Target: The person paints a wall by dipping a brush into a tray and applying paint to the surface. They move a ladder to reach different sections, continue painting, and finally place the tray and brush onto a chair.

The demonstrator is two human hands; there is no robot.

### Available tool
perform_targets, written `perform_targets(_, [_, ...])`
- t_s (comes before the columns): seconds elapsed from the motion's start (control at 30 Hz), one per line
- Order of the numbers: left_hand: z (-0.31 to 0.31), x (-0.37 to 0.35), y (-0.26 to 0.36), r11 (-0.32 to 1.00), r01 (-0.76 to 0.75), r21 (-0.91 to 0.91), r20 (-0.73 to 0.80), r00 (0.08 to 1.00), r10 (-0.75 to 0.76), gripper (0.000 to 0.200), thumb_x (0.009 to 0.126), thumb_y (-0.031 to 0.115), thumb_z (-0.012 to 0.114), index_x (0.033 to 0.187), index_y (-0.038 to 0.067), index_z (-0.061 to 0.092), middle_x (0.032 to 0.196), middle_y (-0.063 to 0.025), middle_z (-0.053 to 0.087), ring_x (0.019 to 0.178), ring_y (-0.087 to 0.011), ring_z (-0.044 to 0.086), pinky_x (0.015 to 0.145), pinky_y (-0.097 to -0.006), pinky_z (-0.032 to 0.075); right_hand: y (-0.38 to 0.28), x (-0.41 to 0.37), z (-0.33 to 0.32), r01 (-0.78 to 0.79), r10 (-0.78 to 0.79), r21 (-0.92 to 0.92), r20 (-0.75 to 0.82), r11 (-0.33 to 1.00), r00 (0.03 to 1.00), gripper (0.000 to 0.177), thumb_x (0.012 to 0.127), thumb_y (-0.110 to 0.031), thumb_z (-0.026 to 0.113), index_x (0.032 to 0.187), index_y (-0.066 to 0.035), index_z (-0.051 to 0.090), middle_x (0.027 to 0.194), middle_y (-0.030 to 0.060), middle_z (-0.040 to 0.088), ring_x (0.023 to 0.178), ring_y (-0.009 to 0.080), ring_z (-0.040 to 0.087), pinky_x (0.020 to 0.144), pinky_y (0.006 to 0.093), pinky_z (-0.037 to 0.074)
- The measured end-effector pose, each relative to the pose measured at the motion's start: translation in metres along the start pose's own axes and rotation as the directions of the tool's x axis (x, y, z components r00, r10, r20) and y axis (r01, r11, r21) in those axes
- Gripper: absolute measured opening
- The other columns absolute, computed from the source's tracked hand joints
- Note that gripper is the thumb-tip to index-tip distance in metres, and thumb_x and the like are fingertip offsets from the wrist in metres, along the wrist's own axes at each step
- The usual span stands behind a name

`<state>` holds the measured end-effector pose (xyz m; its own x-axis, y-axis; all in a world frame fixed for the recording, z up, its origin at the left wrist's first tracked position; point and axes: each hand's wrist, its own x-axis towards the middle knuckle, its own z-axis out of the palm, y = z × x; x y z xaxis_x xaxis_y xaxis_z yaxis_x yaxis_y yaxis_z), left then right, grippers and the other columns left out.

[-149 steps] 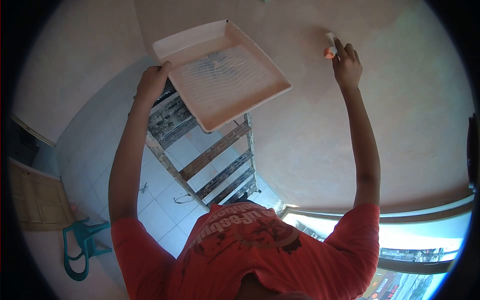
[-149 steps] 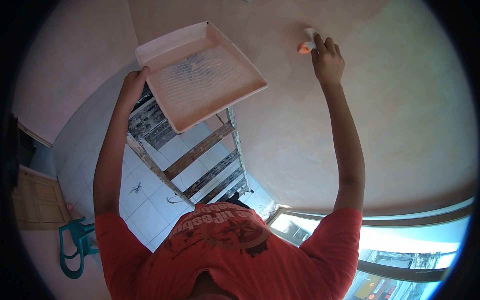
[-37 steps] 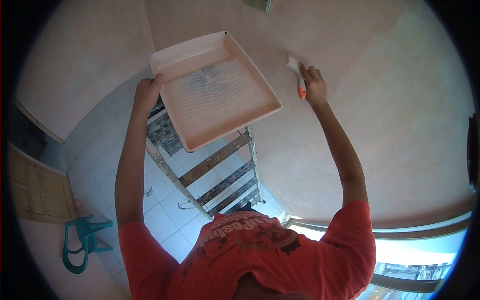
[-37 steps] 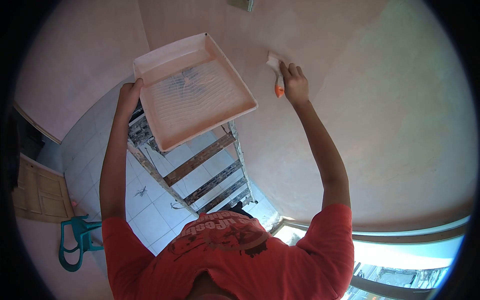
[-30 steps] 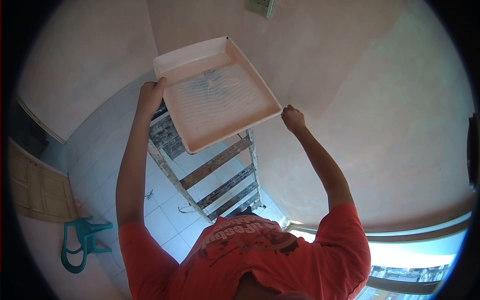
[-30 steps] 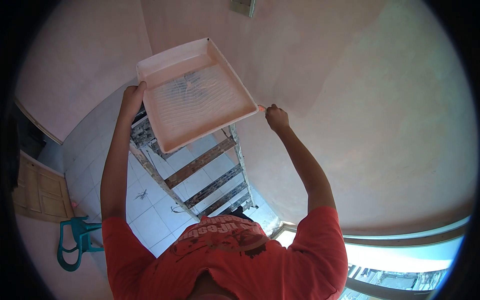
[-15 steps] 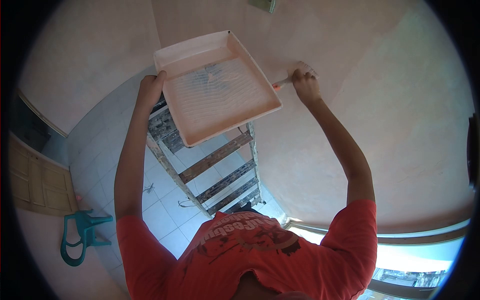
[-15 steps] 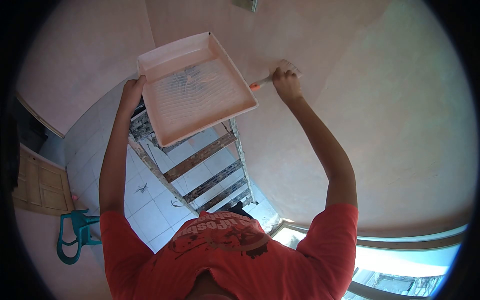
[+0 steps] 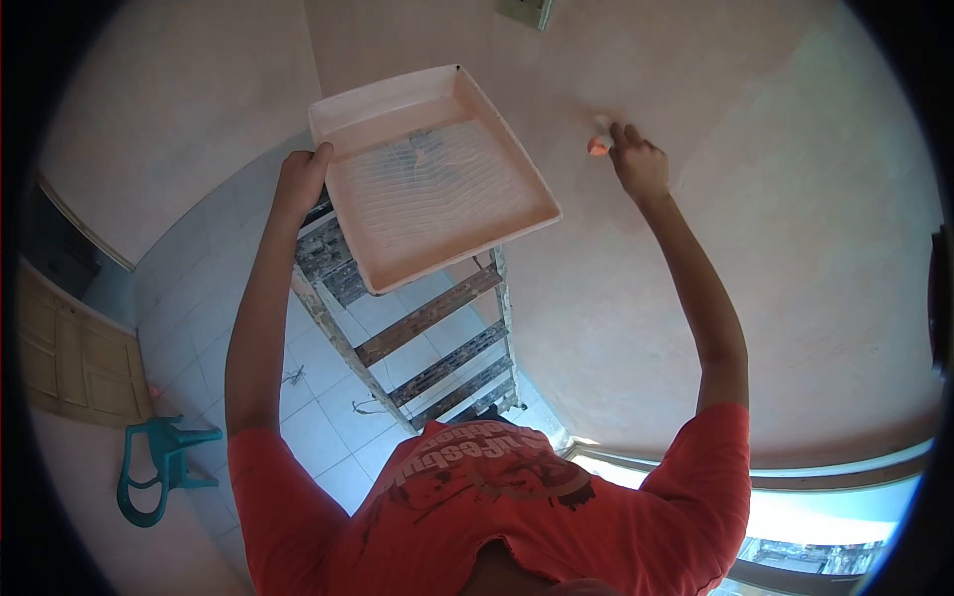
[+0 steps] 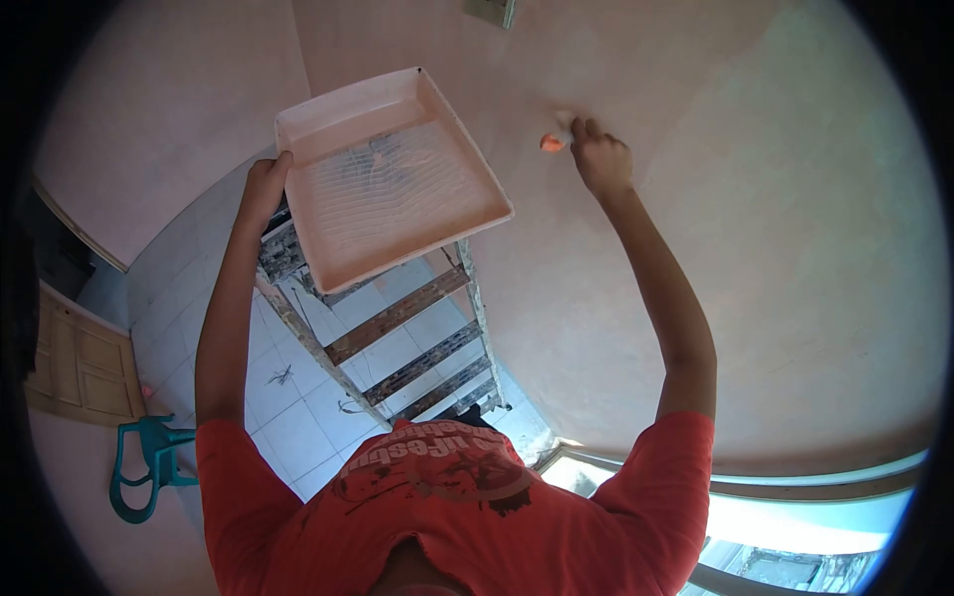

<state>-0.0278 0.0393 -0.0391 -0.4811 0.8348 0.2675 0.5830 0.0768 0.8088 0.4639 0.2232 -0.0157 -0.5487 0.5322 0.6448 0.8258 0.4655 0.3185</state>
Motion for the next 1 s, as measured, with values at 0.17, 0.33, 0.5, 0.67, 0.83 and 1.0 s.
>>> perform_targets(0.17, [-0.001,0.004,-0.002,1.0,-0.008,0.014,-0.006,1.0,0.008,0.066,0.089,0.047,0.053,0.082,-0.017,0.066,0.081,-0.0306,0.068,0.081,-0.0368,0.068,0.077,-0.0442,0.049,-0.003,0.039,-0.043,0.082,-0.113,-0.125,-0.269,0.989,0.956,0.025,0.08,-0.015,0.069,0.103,-0.007,0.064,0.087,0.0053,0.06,0.064,0.0228,0.067,0.055,0.0336,0.057])
perform_targets(0.33, [-0.001,0.002,-0.005,0.999,-0.022,0.024,-0.001,1.0,0.022,0.066,0.089,0.048,0.052,0.082,-0.017,0.065,0.081,-0.0333,0.066,0.082,-0.0388,0.069,0.078,-0.0449,0.049,-0.042,-0.044,0.075,0.279,-0.267,-0.104,0.119,0.955,0.956,0.004,0.078,-0.011,0.065,0.076,-0.008,0.064,0.08,0.008,0.06,0.063,0.0238,0.069,0.054,0.0348,0.057])
perform_targets(0.5, [-0.003,0.003,0.0,0.999,-0.017,0.05,-0.005,1.0,0.017,0.067,0.089,0.048,0.052,0.08,-0.017,0.065,0.079,-0.0348,0.065,0.081,-0.0399,0.068,0.077,-0.0451,0.049,-0.048,-0.07,0.095,0.188,-0.224,0.157,0.253,0.969,0.941,0.014,0.085,-0.011,0.059,0.097,-0.009,0.067,0.093,0.0128,0.065,0.076,0.0312,0.071,0.067,0.0439,0.059])
perform_targets(0.67, [-0.001,0.004,-0.002,0.999,-0.024,0.02,0.008,1.0,0.024,0.067,0.088,0.048,0.053,0.08,-0.018,0.065,0.078,-0.0335,0.065,0.081,-0.0391,0.069,0.077,-0.0448,0.049,0.01,0.011,0.007,-0.057,0.054,0.018,0.16,0.998,0.986,0.023,0.087,-0.024,0.067,0.108,-0.014,0.063,0.098,0.0091,0.064,0.079,0.0355,0.069,0.069,0.047,0.057])
perform_targets(0.83, [0.0,0.003,-0.001,1.0,-0.023,0.012,-0.001,1.0,0.023,0.067,0.089,0.048,0.053,0.081,-0.018,0.065,0.078,-0.0325,0.066,0.08,-0.0381,0.069,0.077,-0.0448,0.049,0.016,0.062,-0.069,-0.026,0.01,-0.123,-0.134,0.992,0.991,0.024,0.088,-0.018,0.064,0.112,-0.014,0.062,0.09,0.0066,0.062,0.07,0.0263,0.069,0.059,0.0378,0.057])
perform_targets(1.0, [0.002,0.008,-0.008,0.999,-0.05,-0.007,-0.012,0.999,0.05,0.068,0.088,0.048,0.053,0.083,-0.018,0.066,0.08,-0.0329,0.067,0.081,-0.038,0.069,0.077,-0.045,0.049,-0.008,-0.013,0.024,0.244,-0.228,-0.309,0.088,0.919,0.97,0.017,0.083,-0.01,0.062,0.099,-0.008,0.061,0.09,0.0056,0.062,0.064,0.0213,0.069,0.052,0.0332,0.056])
